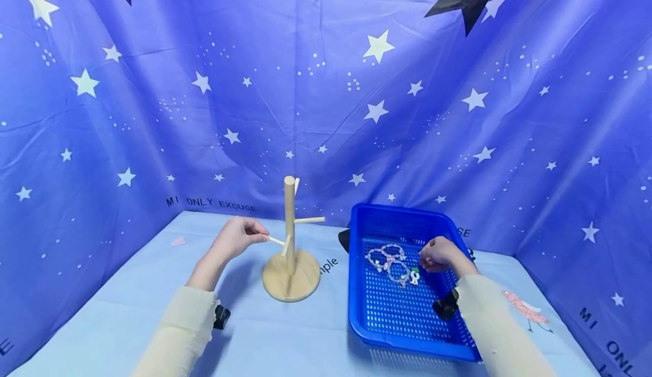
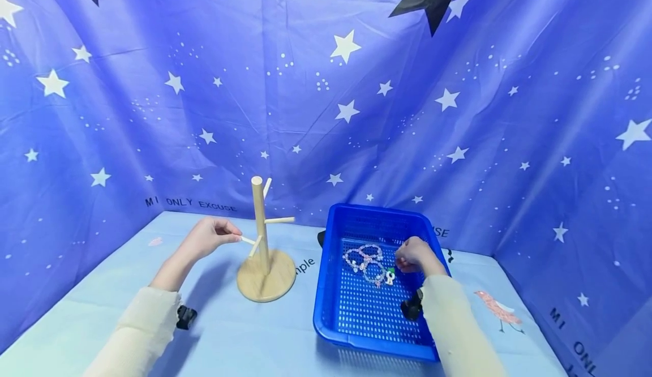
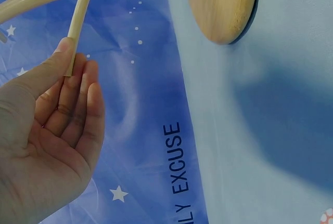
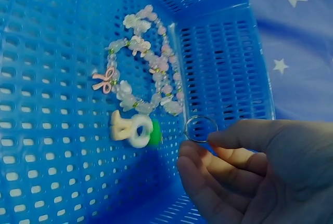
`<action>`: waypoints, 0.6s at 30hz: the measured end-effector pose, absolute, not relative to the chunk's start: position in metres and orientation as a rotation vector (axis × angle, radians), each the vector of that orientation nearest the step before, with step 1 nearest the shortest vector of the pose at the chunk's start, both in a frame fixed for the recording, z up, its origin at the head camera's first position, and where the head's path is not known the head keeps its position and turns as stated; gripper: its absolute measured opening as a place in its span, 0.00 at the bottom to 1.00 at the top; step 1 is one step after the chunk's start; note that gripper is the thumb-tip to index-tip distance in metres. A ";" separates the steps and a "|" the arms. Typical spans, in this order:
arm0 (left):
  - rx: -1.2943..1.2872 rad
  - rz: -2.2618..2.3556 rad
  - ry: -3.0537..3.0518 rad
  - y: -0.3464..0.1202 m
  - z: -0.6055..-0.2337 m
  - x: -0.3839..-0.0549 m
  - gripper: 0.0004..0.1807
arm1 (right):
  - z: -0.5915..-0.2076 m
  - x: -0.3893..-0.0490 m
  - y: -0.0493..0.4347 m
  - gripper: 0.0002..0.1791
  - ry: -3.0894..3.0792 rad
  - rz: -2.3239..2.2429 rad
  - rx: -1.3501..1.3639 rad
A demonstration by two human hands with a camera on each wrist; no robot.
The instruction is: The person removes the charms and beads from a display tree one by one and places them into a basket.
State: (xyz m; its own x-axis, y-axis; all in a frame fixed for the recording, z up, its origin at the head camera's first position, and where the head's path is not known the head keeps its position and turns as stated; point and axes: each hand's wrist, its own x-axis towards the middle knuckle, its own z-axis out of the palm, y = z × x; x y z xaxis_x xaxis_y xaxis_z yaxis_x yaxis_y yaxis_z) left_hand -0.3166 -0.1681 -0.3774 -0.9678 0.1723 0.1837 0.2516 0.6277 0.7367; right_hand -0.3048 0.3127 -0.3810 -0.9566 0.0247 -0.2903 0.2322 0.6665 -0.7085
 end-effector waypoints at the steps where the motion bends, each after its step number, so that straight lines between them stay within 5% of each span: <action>1: -0.354 -1.267 -2.751 -0.168 -0.378 -0.317 0.03 | -0.382 -0.306 0.313 0.11 2.632 -1.165 0.219; 18: -0.436 -1.277 -2.730 -0.164 -0.373 -0.326 0.04 | -0.344 -0.302 0.332 0.18 2.681 -1.294 0.014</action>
